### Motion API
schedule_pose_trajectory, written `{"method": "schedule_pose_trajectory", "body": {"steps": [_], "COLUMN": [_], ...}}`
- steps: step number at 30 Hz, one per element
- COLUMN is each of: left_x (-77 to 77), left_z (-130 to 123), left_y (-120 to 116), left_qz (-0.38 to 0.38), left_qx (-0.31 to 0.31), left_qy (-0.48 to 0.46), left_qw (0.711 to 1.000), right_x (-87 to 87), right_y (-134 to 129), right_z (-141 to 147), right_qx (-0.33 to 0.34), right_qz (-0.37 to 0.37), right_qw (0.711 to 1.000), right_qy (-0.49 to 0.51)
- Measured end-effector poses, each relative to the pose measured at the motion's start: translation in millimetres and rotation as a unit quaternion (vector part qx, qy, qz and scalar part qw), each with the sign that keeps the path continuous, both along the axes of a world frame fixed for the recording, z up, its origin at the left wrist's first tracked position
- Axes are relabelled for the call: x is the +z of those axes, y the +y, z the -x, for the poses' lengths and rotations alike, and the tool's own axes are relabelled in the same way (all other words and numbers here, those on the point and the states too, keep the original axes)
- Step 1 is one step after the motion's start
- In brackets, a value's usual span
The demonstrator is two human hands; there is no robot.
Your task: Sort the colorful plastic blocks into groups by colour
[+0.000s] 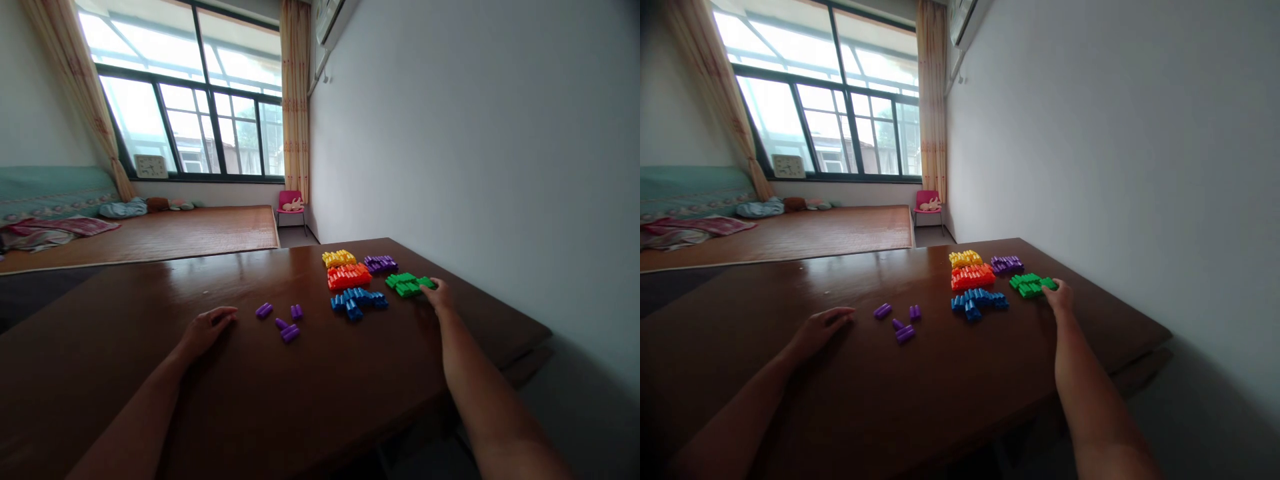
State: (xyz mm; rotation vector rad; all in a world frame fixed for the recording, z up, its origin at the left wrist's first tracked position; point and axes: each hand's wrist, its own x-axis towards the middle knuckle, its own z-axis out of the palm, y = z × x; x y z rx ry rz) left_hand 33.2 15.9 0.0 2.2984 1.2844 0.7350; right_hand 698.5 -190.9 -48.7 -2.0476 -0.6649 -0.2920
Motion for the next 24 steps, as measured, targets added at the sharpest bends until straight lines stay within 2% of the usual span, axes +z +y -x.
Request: {"method": "schedule_pose_trajectory", "body": {"steps": [8,14,24], "left_x": [1.5,2.3,5.2], "left_z": [0.3,-1.5,-2.3], "left_y": [-0.4,-2.3,-5.4], "left_qz": [0.024,0.018,0.018], "left_qx": [-0.004,0.013,0.012], "left_qy": [-0.009,-0.006,-0.01], "left_qw": [1.0,1.0,1.0], "right_x": [1.7,0.4,-3.8], "right_y": [2.1,-2.7,-0.6], "right_z": [3.3,2.6,2.2], "right_qx": [0.028,-0.008,0.02], "right_qz": [0.01,0.019,0.004], "right_qw": [0.999,1.0,1.0], "right_qy": [0.022,0.021,0.02]}}
